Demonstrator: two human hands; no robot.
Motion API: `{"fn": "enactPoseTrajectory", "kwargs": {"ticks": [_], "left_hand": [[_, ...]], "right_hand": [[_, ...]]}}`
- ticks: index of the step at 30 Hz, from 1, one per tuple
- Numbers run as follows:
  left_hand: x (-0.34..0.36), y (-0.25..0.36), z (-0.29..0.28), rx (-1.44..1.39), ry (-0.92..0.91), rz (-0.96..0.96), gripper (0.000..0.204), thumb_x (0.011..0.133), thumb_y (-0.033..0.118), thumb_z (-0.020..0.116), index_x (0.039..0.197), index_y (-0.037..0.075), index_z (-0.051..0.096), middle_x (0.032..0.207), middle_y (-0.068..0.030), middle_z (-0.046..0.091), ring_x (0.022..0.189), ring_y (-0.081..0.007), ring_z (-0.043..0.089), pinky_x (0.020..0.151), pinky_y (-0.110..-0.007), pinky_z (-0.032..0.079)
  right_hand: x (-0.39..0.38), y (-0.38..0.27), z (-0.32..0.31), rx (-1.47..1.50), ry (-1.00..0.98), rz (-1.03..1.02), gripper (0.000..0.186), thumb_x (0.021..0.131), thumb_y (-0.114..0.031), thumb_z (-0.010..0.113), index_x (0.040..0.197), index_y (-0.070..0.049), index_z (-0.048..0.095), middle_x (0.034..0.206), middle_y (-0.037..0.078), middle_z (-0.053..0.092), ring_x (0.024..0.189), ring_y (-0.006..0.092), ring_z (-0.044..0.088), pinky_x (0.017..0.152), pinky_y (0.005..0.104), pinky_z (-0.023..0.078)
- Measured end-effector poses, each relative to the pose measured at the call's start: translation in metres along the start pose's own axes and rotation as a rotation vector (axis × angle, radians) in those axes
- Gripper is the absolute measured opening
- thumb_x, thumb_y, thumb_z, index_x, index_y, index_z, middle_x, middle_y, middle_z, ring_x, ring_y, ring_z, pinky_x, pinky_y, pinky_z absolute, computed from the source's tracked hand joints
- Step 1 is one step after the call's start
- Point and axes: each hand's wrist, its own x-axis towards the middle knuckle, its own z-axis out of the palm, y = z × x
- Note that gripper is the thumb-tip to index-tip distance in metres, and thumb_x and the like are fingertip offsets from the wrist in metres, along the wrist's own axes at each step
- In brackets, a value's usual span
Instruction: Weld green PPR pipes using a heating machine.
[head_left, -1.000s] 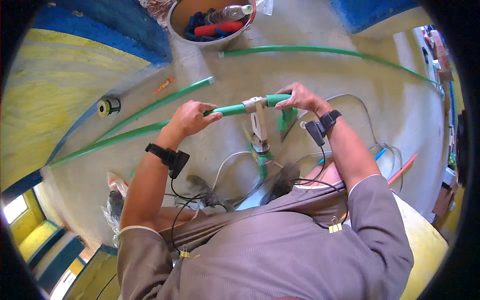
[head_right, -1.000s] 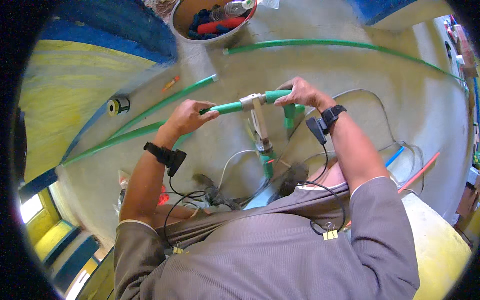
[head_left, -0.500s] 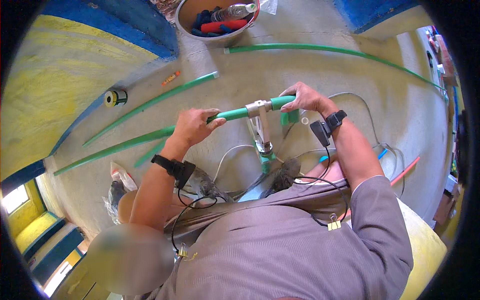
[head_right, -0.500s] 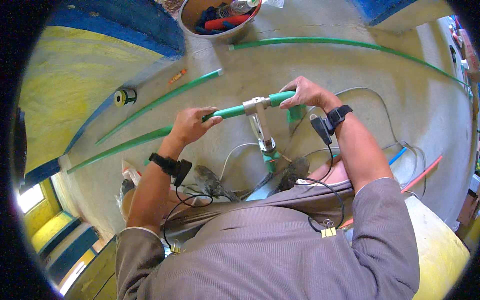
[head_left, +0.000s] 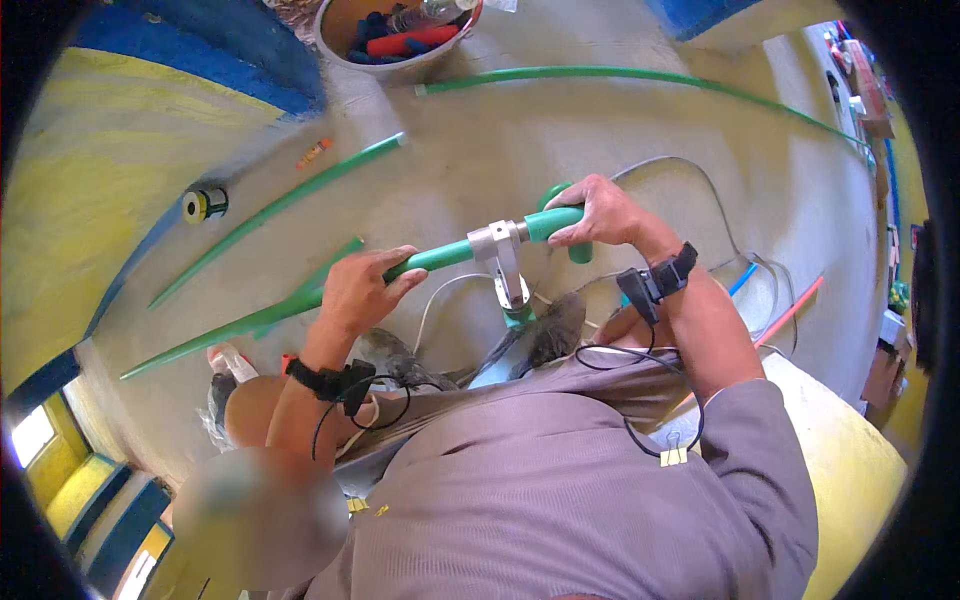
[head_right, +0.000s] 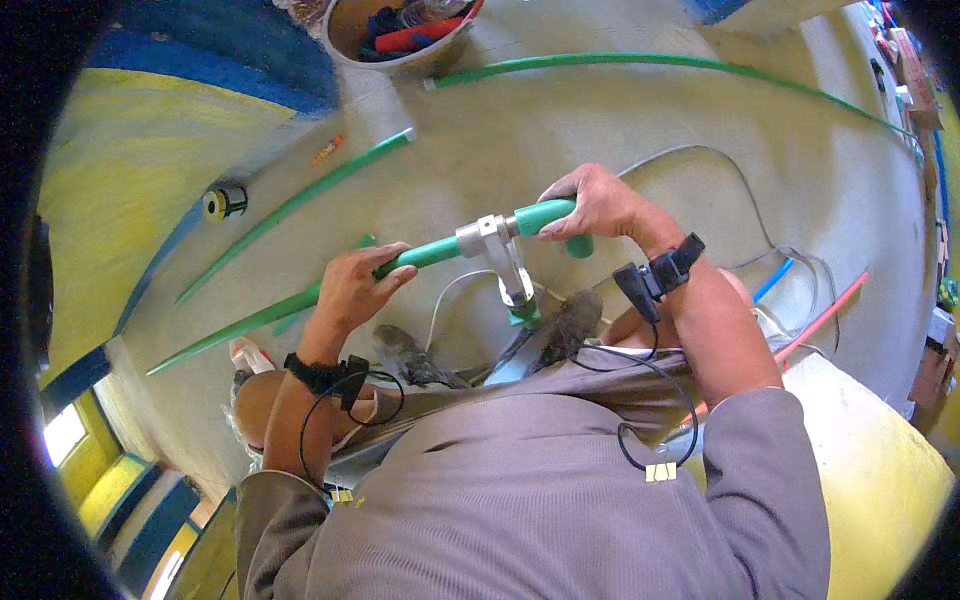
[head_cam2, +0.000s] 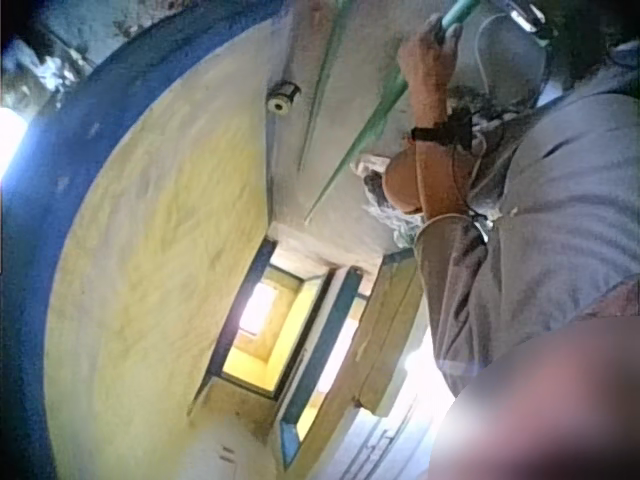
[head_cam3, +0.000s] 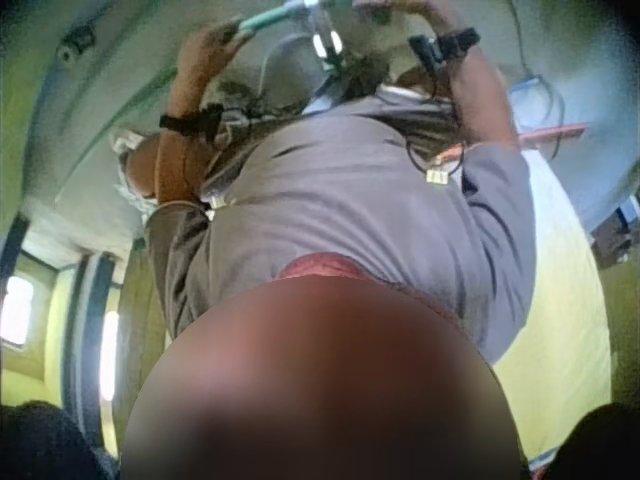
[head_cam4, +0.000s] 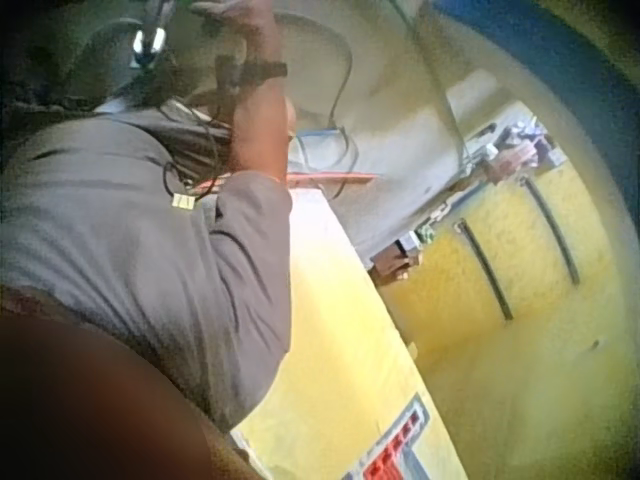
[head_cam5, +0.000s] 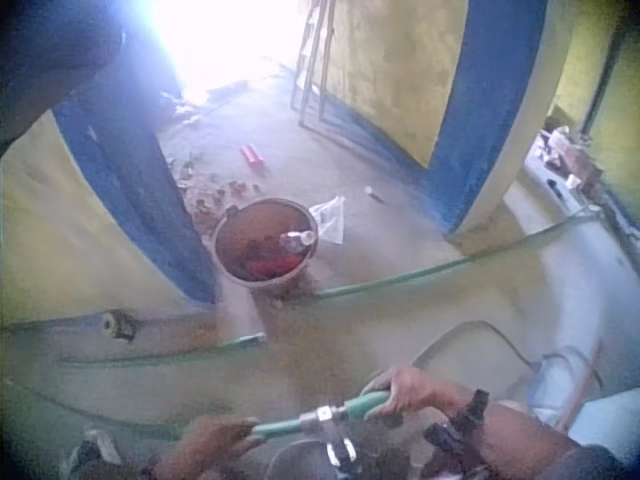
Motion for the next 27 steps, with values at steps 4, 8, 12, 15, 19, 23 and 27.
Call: {"fn": "enactPoseTrajectory", "kwargs": {"ticks": [4, 8, 12, 15, 19, 23, 27], "left_hand": [[-0.004, 0.005, -0.006, -0.001, -0.033, -0.022, 0.034, 0.082, 0.035, 0.072, 0.108, 0.015, 0.07, 0.087, -0.0128, 0.069, 0.069, -0.0296, 0.063, 0.063, -0.037, 0.051], [-0.009, 0.005, -0.008, -0.01, -0.032, 0.003, 0.035, 0.081, 0.035, 0.073, 0.109, 0.014, 0.07, 0.086, -0.0126, 0.068, 0.068, -0.0292, 0.063, 0.063, -0.036, 0.051], [-0.012, 0.01, -0.012, -0.003, -0.018, 0.024, 0.034, 0.081, 0.035, 0.073, 0.107, 0.013, 0.07, 0.082, -0.0121, 0.068, 0.066, -0.03, 0.062, 0.061, -0.037, 0.05], [-0.018, 0.006, -0.008, 0.019, 0.019, 0.051, 0.033, 0.081, 0.035, 0.073, 0.105, 0.012, 0.07, 0.081, -0.0116, 0.067, 0.065, -0.0306, 0.062, 0.06, -0.038, 0.049], [-0.02, 0.006, -0.004, 0.023, 0.048, 0.076, 0.033, 0.081, 0.035, 0.073, 0.104, 0.013, 0.071, 0.08, -0.0111, 0.068, 0.064, -0.0308, 0.062, 0.058, -0.038, 0.049], [-0.022, 0.002, 0.0, 0.01, 0.063, 0.125, 0.033, 0.08, 0.035, 0.073, 0.104, 0.013, 0.071, 0.081, -0.0111, 0.068, 0.064, -0.0303, 0.063, 0.058, -0.038, 0.049], [-0.02, 0.004, -0.002, 0.006, 0.025, 0.113, 0.033, 0.08, 0.035, 0.073, 0.104, 0.013, 0.071, 0.082, -0.0111, 0.068, 0.065, -0.0296, 0.064, 0.058, -0.038, 0.05]], "right_hand": [[-0.015, -0.003, 0.005, -0.001, 0.036, -0.026, 0.042, 0.066, -0.023, 0.086, 0.1, -0.002, 0.073, 0.082, 0.008, 0.071, 0.073, 0.0148, 0.064, 0.071, 0.0297, 0.052], [-0.026, -0.01, 0.009, 0.081, 0.025, 0.007, 0.041, 0.066, -0.022, 0.086, 0.099, -0.002, 0.072, 0.08, 0.008, 0.07, 0.073, 0.0137, 0.063, 0.07, 0.029, 0.051], [-0.035, -0.012, 0.012, 0.062, 0.001, -0.031, 0.04, 0.066, -0.02, 0.086, 0.099, -0.002, 0.072, 0.079, 0.007, 0.07, 0.072, 0.0135, 0.062, 0.068, 0.0289, 0.05], [-0.043, -0.026, 0.015, 0.006, -0.03, -0.012, 0.043, 0.066, -0.025, 0.085, 0.099, -0.001, 0.072, 0.082, 0.01, 0.071, 0.073, 0.0159, 0.064, 0.07, 0.0302, 0.051], [-0.047, -0.026, 0.023, 0.02, 0.035, 0.05, 0.044, 0.067, -0.027, 0.084, 0.1, -0.001, 0.072, 0.082, 0.011, 0.071, 0.074, 0.017, 0.064, 0.071, 0.0309, 0.051], [-0.05, -0.024, 0.022, 0.051, 0.023, 0.002, 0.044, 0.068, -0.029, 0.084, 0.099, -0.001, 0.072, 0.081, 0.012, 0.071, 0.072, 0.0176, 0.064, 0.069, 0.0313, 0.051], [-0.053, -0.027, 0.021, 0.036, 0.039, 0.059, 0.043, 0.068, -0.028, 0.084, 0.098, -0.001, 0.072, 0.08, 0.012, 0.07, 0.07, 0.0172, 0.063, 0.068, 0.0313, 0.051]]}}
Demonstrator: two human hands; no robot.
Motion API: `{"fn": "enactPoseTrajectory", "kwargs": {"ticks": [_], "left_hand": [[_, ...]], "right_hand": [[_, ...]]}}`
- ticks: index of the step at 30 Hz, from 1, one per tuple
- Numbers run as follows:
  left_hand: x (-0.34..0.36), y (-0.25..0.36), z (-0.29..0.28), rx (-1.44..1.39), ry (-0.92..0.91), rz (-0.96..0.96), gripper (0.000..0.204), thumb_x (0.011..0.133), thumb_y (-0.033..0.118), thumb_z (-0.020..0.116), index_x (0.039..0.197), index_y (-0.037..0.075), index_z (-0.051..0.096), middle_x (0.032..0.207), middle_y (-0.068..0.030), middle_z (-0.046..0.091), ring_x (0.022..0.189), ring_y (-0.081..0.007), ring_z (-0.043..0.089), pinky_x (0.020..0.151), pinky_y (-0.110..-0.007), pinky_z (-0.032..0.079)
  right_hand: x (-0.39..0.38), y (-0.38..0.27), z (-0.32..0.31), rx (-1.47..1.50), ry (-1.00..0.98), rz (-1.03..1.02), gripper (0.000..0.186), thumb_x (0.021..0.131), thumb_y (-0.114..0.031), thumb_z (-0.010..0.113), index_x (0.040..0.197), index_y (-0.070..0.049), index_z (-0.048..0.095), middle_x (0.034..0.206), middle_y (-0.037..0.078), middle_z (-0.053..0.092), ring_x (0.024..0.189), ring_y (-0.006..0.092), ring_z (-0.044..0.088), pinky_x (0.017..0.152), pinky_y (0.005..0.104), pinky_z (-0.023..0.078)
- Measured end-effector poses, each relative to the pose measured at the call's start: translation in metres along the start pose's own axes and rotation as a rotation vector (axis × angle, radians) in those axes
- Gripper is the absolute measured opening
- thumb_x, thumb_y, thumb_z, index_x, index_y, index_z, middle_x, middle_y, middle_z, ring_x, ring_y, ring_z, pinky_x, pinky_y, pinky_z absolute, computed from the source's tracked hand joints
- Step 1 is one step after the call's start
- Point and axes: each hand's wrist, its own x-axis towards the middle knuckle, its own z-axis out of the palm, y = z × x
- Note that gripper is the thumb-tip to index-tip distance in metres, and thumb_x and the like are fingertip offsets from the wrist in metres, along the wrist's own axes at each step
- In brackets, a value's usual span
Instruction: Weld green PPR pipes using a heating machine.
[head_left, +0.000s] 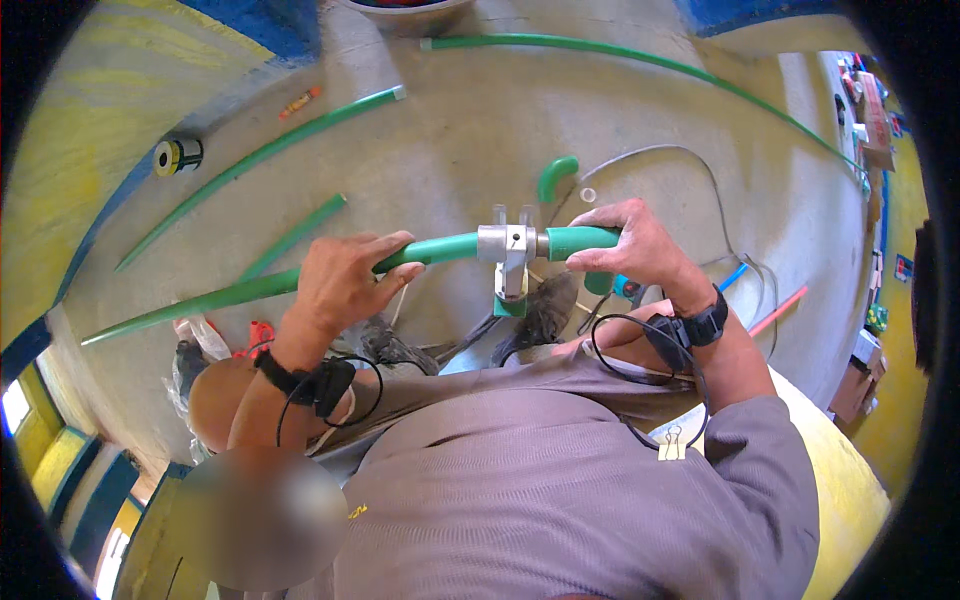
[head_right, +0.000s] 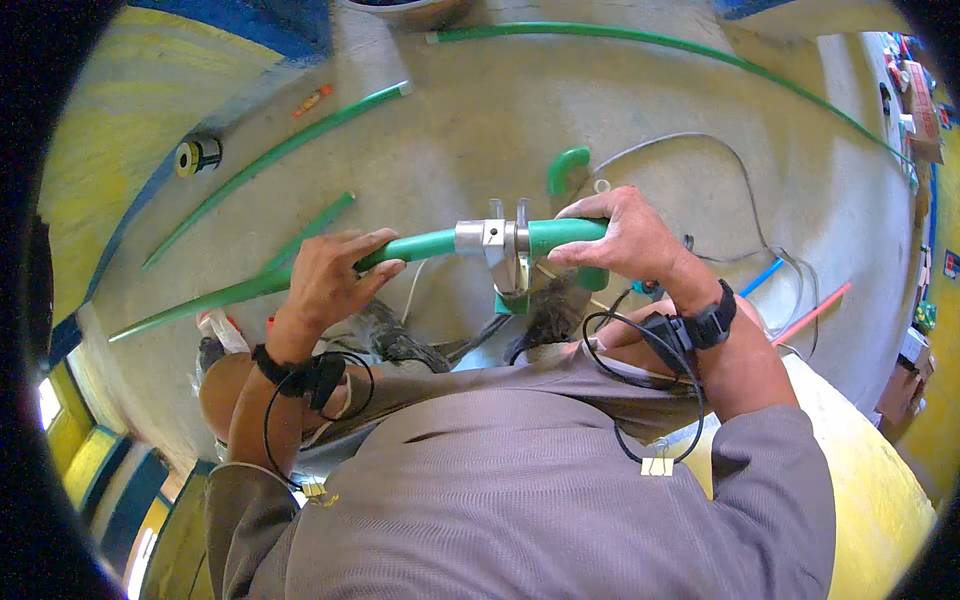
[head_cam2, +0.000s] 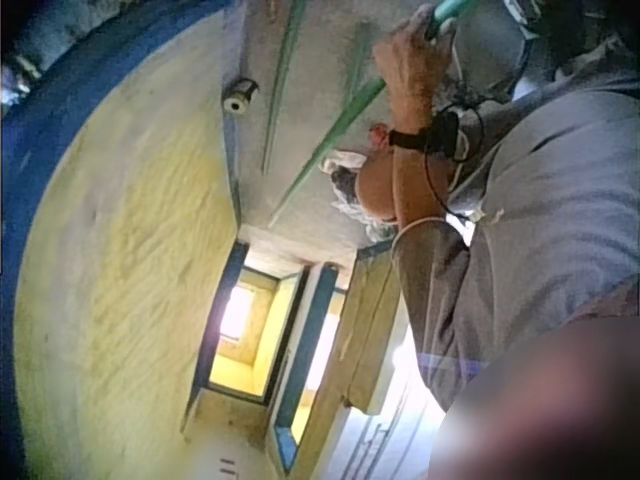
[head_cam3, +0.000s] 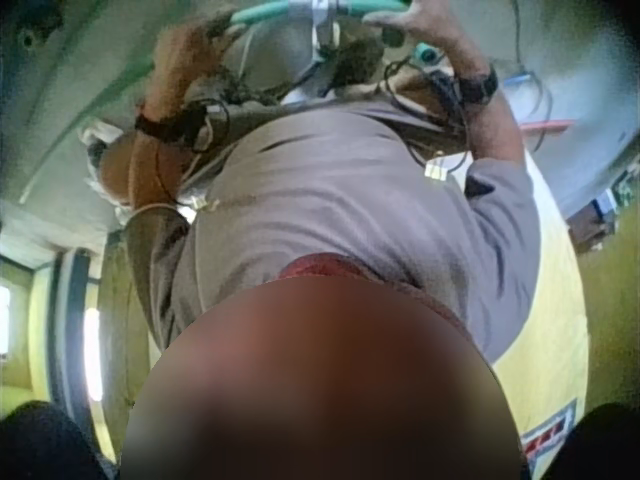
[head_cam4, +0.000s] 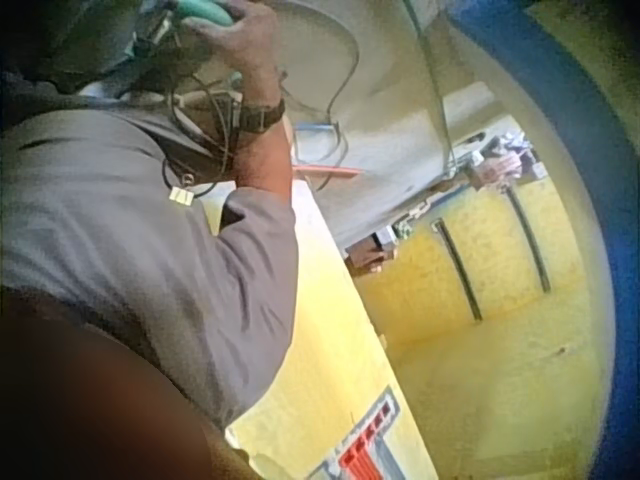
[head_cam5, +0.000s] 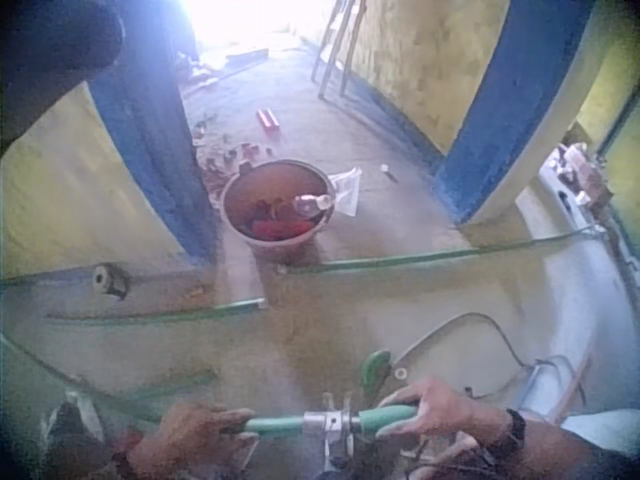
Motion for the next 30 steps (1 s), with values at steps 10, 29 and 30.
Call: {"fn": "enactPoseTrajectory", "kwargs": {"ticks": [10, 29, 30], "left_hand": [[0.0, 0.005, 0.004, -0.066, -0.036, 0.026, 0.03, 0.079, 0.031, 0.073, 0.105, 0.016, 0.07, 0.076, -0.0107, 0.065, 0.064, -0.0301, 0.062, 0.056, -0.039, 0.047], [0.0, 0.006, 0.006, -0.073, -0.052, 0.063, 0.033, 0.075, 0.032, 0.076, 0.104, 0.016, 0.071, 0.075, -0.0084, 0.065, 0.061, -0.0297, 0.061, 0.052, -0.038, 0.047], [0.001, 0.007, 0.006, -0.077, -0.054, 0.057, 0.033, 0.076, 0.032, 0.076, 0.104, 0.016, 0.071, 0.075, -0.0083, 0.065, 0.06, -0.0298, 0.061, 0.052, -0.039, 0.047]], "right_hand": [[-0.003, -0.004, -0.009, 0.011, -0.047, 0.084, 0.041, 0.069, -0.03, 0.083, 0.096, 0.0, 0.073, 0.078, 0.01, 0.071, 0.068, 0.0147, 0.063, 0.067, 0.0299, 0.051], [-0.003, 0.009, -0.006, 0.1, -0.159, 0.191, 0.055, 0.066, -0.043, 0.082, 0.095, 0.003, 0.073, 0.08, 0.012, 0.071, 0.074, 0.0179, 0.064, 0.069, 0.0303, 0.05], [-0.003, 0.008, -0.006, 0.1, -0.164, 0.192, 0.055, 0.066, -0.043, 0.082, 0.095, 0.003, 0.073, 0.08, 0.012, 0.071, 0.074, 0.0179, 0.064, 0.069, 0.0303, 0.05]]}}
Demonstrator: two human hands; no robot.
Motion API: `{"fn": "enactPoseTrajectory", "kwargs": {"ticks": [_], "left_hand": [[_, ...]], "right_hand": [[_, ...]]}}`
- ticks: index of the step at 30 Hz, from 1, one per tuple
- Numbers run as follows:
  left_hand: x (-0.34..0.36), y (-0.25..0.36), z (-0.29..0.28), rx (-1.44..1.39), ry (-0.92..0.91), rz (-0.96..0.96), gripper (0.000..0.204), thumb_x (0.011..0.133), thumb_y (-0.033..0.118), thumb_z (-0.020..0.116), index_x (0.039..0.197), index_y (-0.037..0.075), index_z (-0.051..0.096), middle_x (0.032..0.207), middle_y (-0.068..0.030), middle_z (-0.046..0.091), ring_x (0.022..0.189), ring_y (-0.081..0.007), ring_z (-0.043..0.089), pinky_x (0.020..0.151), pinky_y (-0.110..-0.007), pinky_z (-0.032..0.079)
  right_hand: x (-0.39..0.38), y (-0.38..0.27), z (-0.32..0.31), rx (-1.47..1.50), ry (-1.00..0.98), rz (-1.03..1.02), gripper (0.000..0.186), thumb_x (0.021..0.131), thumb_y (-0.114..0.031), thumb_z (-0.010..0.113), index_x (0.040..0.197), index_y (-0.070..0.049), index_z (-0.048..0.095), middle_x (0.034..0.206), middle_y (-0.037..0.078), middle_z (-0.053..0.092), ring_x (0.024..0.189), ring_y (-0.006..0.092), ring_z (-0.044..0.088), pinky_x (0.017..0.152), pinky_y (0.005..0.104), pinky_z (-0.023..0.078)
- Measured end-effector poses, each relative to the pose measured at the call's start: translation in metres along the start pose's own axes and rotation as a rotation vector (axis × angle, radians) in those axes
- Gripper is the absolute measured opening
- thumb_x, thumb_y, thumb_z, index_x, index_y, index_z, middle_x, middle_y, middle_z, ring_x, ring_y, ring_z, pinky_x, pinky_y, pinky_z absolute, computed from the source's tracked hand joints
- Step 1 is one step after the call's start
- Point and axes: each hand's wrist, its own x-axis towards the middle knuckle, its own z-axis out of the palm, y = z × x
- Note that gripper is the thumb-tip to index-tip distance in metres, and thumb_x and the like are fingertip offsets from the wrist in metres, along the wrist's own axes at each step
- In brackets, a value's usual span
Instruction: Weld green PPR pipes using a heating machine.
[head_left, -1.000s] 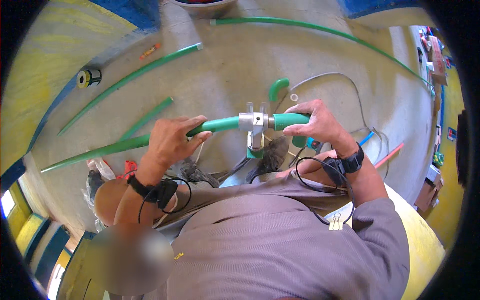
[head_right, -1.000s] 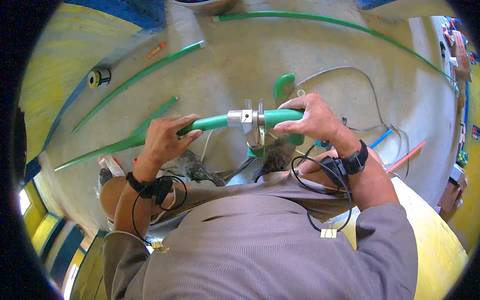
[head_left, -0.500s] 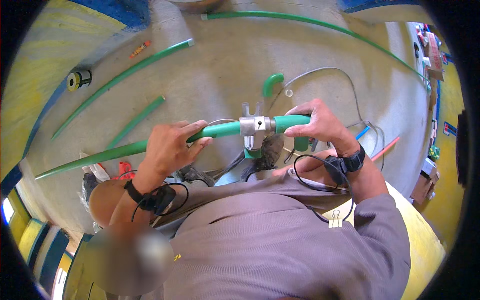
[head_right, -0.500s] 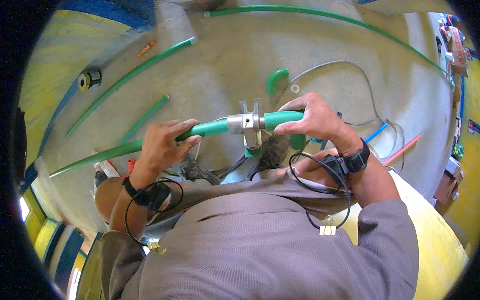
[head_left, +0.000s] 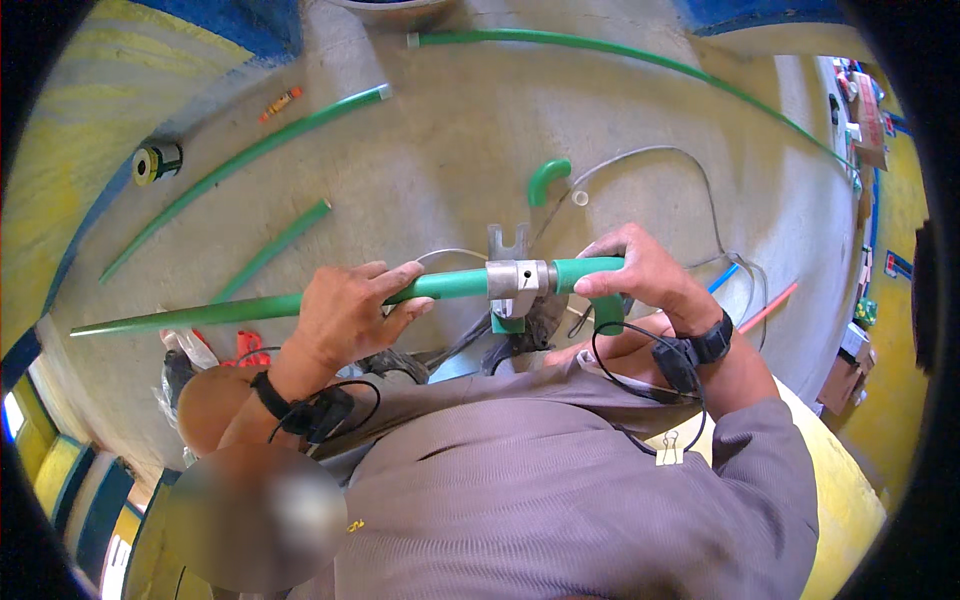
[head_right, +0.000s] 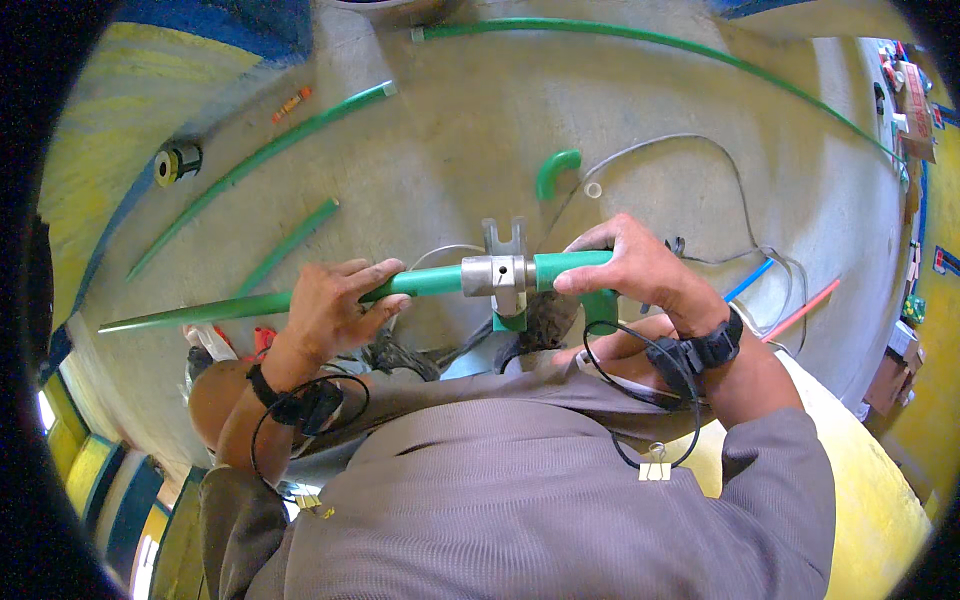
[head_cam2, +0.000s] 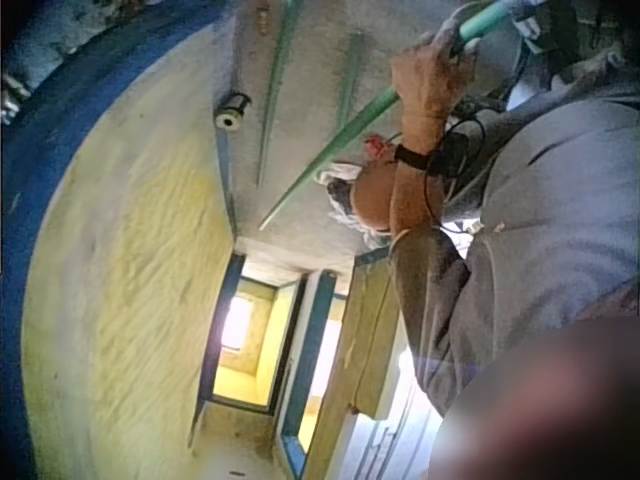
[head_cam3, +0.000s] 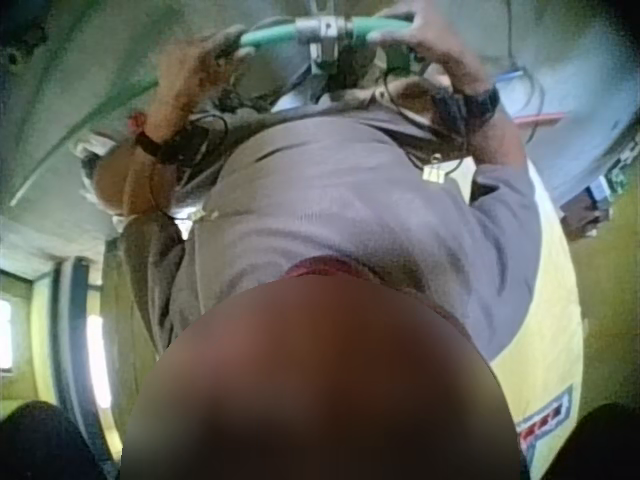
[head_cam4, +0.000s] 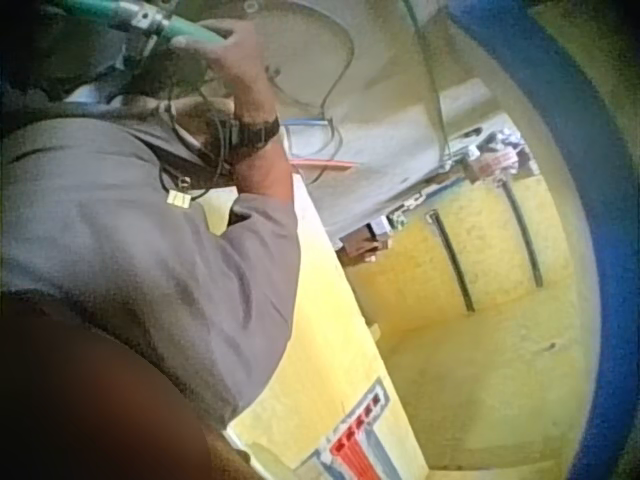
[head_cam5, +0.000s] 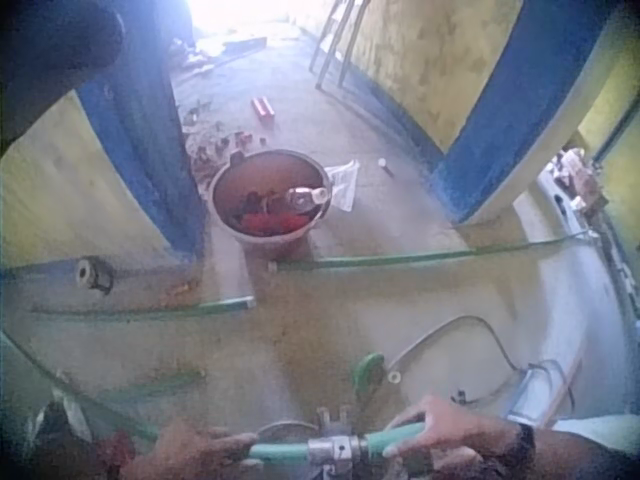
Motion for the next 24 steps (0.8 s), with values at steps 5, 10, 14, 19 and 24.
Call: {"fn": "enactPoseTrajectory", "kwargs": {"ticks": [5, 10, 14, 19, 24], "left_hand": [[0.005, 0.008, -0.004, 0.009, -0.021, -0.018, 0.033, 0.077, 0.033, 0.075, 0.105, 0.016, 0.071, 0.075, -0.0082, 0.065, 0.06, -0.0298, 0.06, 0.052, -0.039, 0.047], [0.004, 0.008, 0.002, 0.021, -0.011, -0.001, 0.033, 0.078, 0.035, 0.074, 0.106, 0.017, 0.07, 0.075, -0.0076, 0.065, 0.061, -0.0295, 0.061, 0.052, -0.039, 0.047], [0.003, 0.008, 0.003, 0.005, -0.052, -0.023, 0.033, 0.079, 0.035, 0.074, 0.106, 0.017, 0.07, 0.076, -0.0078, 0.065, 0.063, -0.0289, 0.062, 0.052, -0.039, 0.048], [0.005, 0.012, 0.001, -0.027, -0.087, -0.03, 0.032, 0.08, 0.034, 0.073, 0.105, 0.015, 0.07, 0.079, -0.0093, 0.067, 0.064, -0.0297, 0.063, 0.054, -0.039, 0.049], [0.007, 0.013, 0.002, -0.092, -0.079, -0.053, 0.031, 0.08, 0.033, 0.074, 0.104, 0.014, 0.07, 0.081, -0.0111, 0.068, 0.065, -0.0315, 0.063, 0.056, -0.039, 0.05]], "right_hand": [[-0.005, -0.008, 0.001, 0.142, 0.026, 0.14, 0.054, 0.067, -0.041, 0.082, 0.094, 0.005, 0.072, 0.077, 0.009, 0.069, 0.072, 0.0158, 0.062, 0.068, 0.03, 0.049], [-0.004, 0.002, 0.0, 0.069, 0.036, 0.021, 0.051, 0.068, -0.038, 0.082, 0.094, 0.005, 0.072, 0.076, 0.009, 0.068, 0.07, 0.0151, 0.061, 0.065, 0.0299, 0.049], [-0.002, 0.005, 0.001, 0.0, 0.069, -0.082, 0.047, 0.068, -0.035, 0.083, 0.094, 0.003, 0.072, 0.074, 0.009, 0.068, 0.067, 0.0148, 0.062, 0.063, 0.0294, 0.05], [-0.001, 0.003, 0.001, -0.038, 0.062, -0.106, 0.044, 0.068, -0.031, 0.083, 0.094, 0.002, 0.072, 0.073, 0.01, 0.069, 0.066, 0.0142, 0.063, 0.062, 0.0285, 0.05], [0.0, 0.006, 0.003, -0.09, 0.109, -0.165, 0.043, 0.066, -0.028, 0.084, 0.094, 0.002, 0.072, 0.073, 0.01, 0.069, 0.067, 0.0141, 0.065, 0.064, 0.029, 0.052]]}}
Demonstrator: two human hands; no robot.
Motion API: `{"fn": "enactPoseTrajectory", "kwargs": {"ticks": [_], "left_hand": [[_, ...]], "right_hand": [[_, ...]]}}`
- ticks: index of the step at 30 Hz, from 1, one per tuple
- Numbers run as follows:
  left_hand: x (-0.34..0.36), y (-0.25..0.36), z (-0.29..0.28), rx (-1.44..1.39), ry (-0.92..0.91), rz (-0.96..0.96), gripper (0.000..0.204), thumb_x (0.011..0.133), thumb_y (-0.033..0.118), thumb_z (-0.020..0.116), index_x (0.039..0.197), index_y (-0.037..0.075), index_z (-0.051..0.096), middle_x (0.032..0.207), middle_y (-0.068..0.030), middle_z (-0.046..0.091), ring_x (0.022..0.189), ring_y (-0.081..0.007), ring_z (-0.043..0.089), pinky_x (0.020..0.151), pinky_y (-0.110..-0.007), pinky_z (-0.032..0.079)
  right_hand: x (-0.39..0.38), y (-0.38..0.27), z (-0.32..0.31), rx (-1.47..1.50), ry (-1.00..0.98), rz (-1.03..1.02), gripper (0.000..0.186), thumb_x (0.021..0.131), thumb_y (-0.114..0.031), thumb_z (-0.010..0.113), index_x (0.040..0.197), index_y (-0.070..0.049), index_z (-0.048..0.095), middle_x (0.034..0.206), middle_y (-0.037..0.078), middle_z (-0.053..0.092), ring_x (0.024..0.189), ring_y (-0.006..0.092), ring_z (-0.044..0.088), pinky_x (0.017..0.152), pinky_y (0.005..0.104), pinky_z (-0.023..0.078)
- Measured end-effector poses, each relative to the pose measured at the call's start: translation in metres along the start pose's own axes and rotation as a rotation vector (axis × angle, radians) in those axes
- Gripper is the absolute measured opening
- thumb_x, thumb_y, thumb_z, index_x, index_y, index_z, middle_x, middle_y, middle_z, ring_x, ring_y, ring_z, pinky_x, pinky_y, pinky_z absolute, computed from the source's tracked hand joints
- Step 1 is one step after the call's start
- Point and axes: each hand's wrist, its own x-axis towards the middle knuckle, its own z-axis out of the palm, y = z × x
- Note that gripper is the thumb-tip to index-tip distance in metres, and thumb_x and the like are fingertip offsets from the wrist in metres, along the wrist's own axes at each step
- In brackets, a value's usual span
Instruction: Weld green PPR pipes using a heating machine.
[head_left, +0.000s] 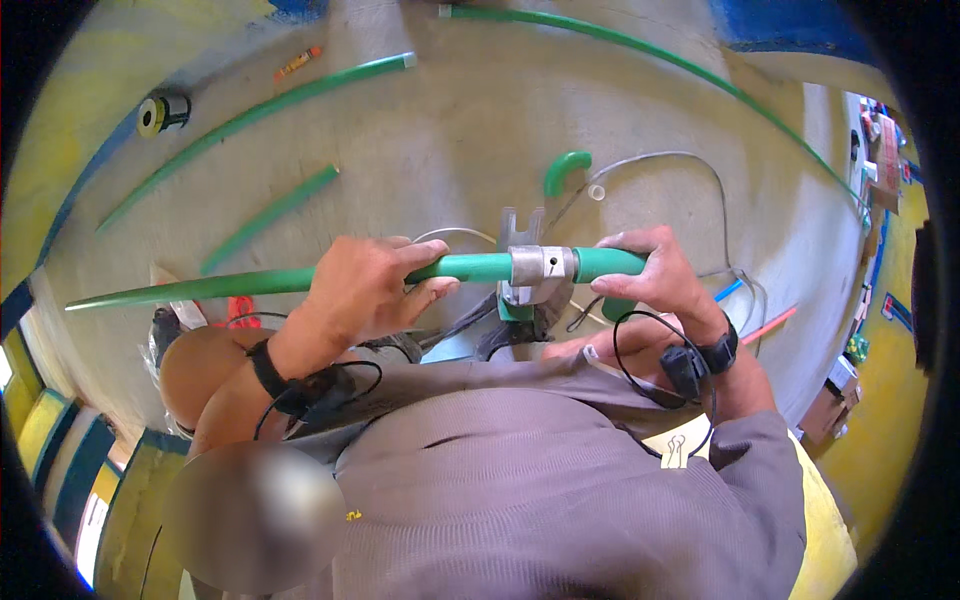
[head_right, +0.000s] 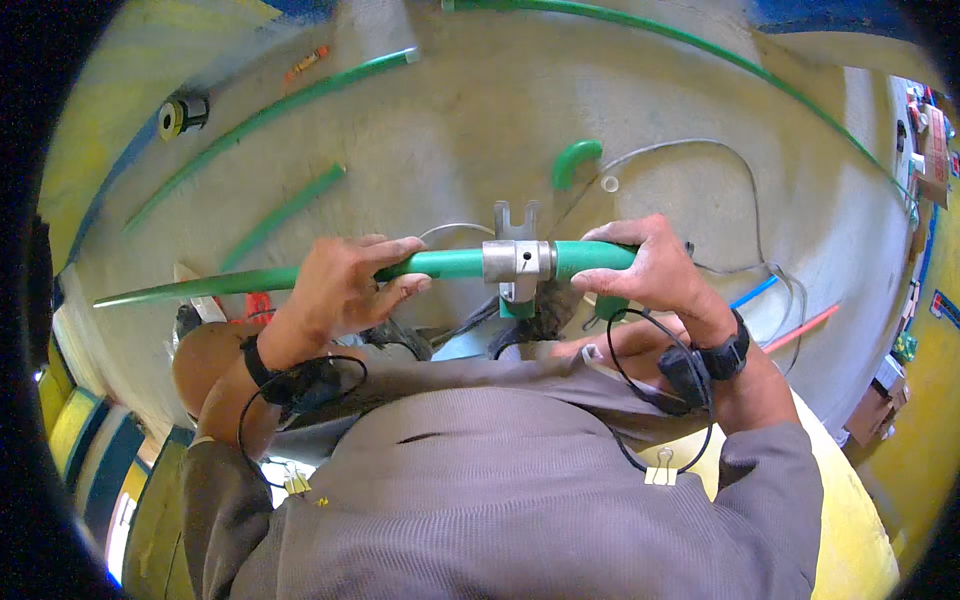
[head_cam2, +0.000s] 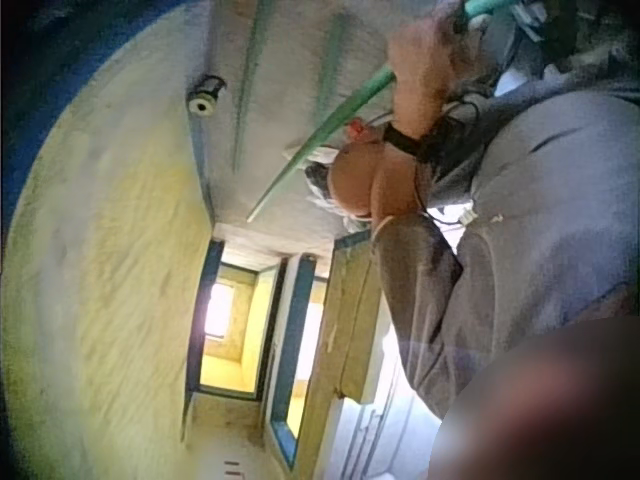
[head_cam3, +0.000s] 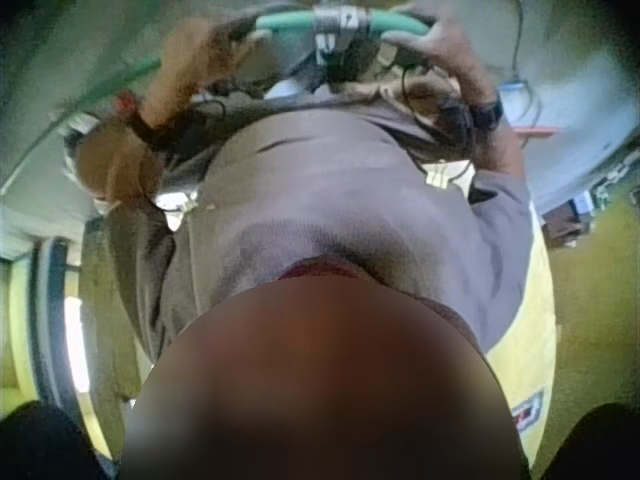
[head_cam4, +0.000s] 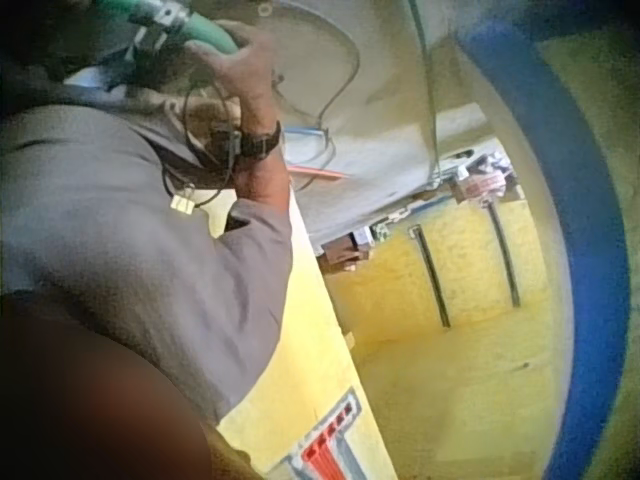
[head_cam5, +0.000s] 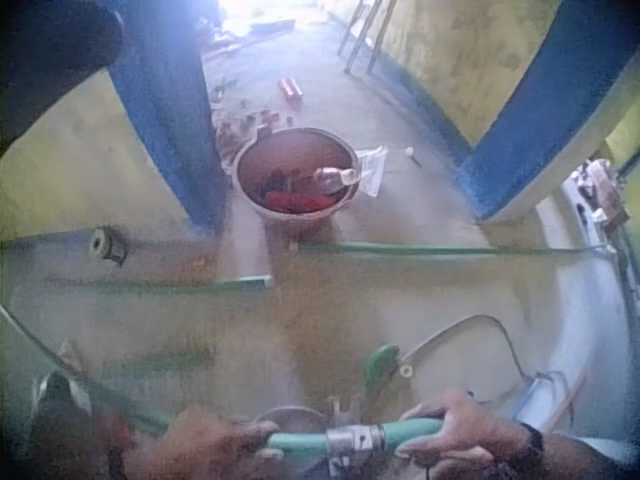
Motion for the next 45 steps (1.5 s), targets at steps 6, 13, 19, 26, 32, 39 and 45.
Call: {"fn": "enactPoseTrajectory", "kwargs": {"ticks": [6, 13, 19, 26, 32, 39, 45], "left_hand": [[0.0, -0.005, 0.004, -0.06, 0.024, 0.023, 0.03, 0.079, 0.031, 0.074, 0.102, 0.012, 0.07, 0.082, -0.0129, 0.067, 0.066, -0.0332, 0.063, 0.057, -0.04, 0.049], [-0.002, -0.003, 0.001, -0.041, -0.026, -0.022, 0.028, 0.079, 0.03, 0.074, 0.102, 0.013, 0.071, 0.08, -0.013, 0.067, 0.066, -0.0327, 0.062, 0.057, -0.04, 0.049], [-0.003, -0.007, 0.01, -0.026, -0.002, 0.009, 0.032, 0.078, 0.03, 0.074, 0.104, 0.011, 0.07, 0.082, -0.012, 0.068, 0.067, -0.0313, 0.063, 0.057, -0.038, 0.049], [-0.001, -0.004, 0.012, 0.013, 0.057, 0.042, 0.034, 0.076, 0.029, 0.077, 0.104, 0.01, 0.07, 0.081, -0.011, 0.068, 0.064, -0.0298, 0.063, 0.055, -0.037, 0.049], [0.0, -0.006, 0.018, 0.049, 0.127, 0.071, 0.034, 0.08, 0.041, 0.072, 0.102, 0.015, 0.072, 0.072, -0.006, 0.064, 0.057, -0.0279, 0.061, 0.049, -0.039, 0.047], [0.0, -0.001, 0.014, 0.075, 0.086, 0.028, 0.035, 0.077, 0.034, 0.076, 0.105, 0.013, 0.071, 0.076, -0.0095, 0.066, 0.062, -0.0285, 0.062, 0.053, -0.038, 0.047], [-0.003, -0.003, 0.011, 0.027, 0.066, 0.059, 0.036, 0.08, 0.041, 0.073, 0.1, 0.011, 0.072, 0.074, -0.0126, 0.065, 0.062, -0.0313, 0.061, 0.054, -0.04, 0.047]], "right_hand": [[0.0, -0.003, 0.003, -0.017, 0.037, -0.026, 0.04, 0.064, -0.022, 0.084, 0.093, 0.001, 0.071, 0.075, 0.01, 0.069, 0.069, 0.0159, 0.065, 0.064, 0.0302, 0.052], [0.001, -0.004, 0.009, -0.107, 0.097, -0.214, 0.039, 0.065, -0.025, 0.085, 0.093, -0.001, 0.072, 0.071, 0.014, 0.068, 0.062, 0.0187, 0.066, 0.061, 0.0301, 0.052], [-0.004, 0.001, 0.009, -0.049, 0.04, -0.09, 0.041, 0.067, -0.027, 0.084, 0.094, 0.0, 0.072, 0.075, 0.013, 0.069, 0.067, 0.0174, 0.065, 0.064, 0.0302, 0.052], [-0.007, -0.003, 0.006, 0.048, -0.02, 0.055, 0.045, 0.07, -0.034, 0.082, 0.095, 0.002, 0.072, 0.076, 0.012, 0.069, 0.069, 0.0163, 0.063, 0.066, 0.0309, 0.05], [-0.003, -0.006, -0.001, 0.07, -0.083, 0.161, 0.05, 0.069, -0.04, 0.082, 0.093, 0.003, 0.072, 0.073, 0.01, 0.068, 0.067, 0.0154, 0.061, 0.064, 0.0301, 0.049], [0.002, -0.008, -0.003, 0.062, -0.122, 0.2, 0.051, 0.069, -0.042, 0.081, 0.092, 0.003, 0.073, 0.072, 0.009, 0.067, 0.067, 0.0153, 0.06, 0.063, 0.0295, 0.048], [0.001, -0.012, -0.007, 0.005, -0.104, 0.215, 0.05, 0.069, -0.041, 0.081, 0.091, 0.003, 0.073, 0.071, 0.009, 0.067, 0.066, 0.0156, 0.061, 0.063, 0.0309, 0.048]]}}
